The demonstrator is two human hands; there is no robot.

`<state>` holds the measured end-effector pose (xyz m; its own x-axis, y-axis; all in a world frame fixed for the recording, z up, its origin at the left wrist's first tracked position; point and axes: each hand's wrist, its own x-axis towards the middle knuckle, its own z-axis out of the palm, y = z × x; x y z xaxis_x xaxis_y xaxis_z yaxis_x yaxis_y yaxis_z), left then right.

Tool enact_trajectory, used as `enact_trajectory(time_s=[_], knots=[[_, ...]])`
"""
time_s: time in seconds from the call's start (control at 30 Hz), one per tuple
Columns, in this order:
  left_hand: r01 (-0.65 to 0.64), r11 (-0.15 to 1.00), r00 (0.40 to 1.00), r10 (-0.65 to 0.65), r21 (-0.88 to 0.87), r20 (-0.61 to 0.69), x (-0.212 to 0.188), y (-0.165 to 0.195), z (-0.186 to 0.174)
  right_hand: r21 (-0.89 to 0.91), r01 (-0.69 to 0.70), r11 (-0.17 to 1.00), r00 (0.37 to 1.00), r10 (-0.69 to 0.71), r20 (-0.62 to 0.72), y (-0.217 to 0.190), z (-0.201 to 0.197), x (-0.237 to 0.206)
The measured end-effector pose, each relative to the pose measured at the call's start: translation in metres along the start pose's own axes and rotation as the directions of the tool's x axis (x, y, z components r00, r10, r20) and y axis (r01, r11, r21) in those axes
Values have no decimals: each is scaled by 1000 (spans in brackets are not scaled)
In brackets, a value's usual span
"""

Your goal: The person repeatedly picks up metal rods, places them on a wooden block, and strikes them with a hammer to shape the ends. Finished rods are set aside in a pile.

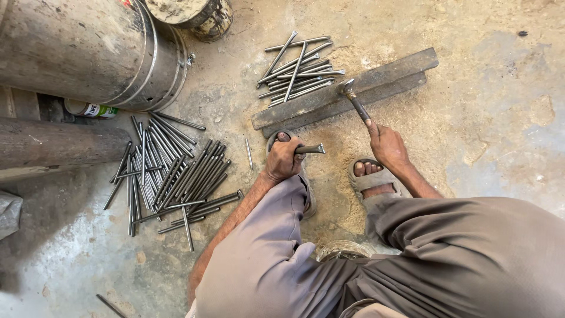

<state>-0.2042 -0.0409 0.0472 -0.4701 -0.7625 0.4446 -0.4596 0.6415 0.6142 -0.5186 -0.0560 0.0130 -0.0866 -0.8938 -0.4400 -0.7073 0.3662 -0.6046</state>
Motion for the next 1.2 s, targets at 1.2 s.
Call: enact_trajectory(time_s=[1.2], knots=[[319,768,815,-522,556,253,47,-80,61,79,114,990,991,-108,-78,-12,-11,-28]])
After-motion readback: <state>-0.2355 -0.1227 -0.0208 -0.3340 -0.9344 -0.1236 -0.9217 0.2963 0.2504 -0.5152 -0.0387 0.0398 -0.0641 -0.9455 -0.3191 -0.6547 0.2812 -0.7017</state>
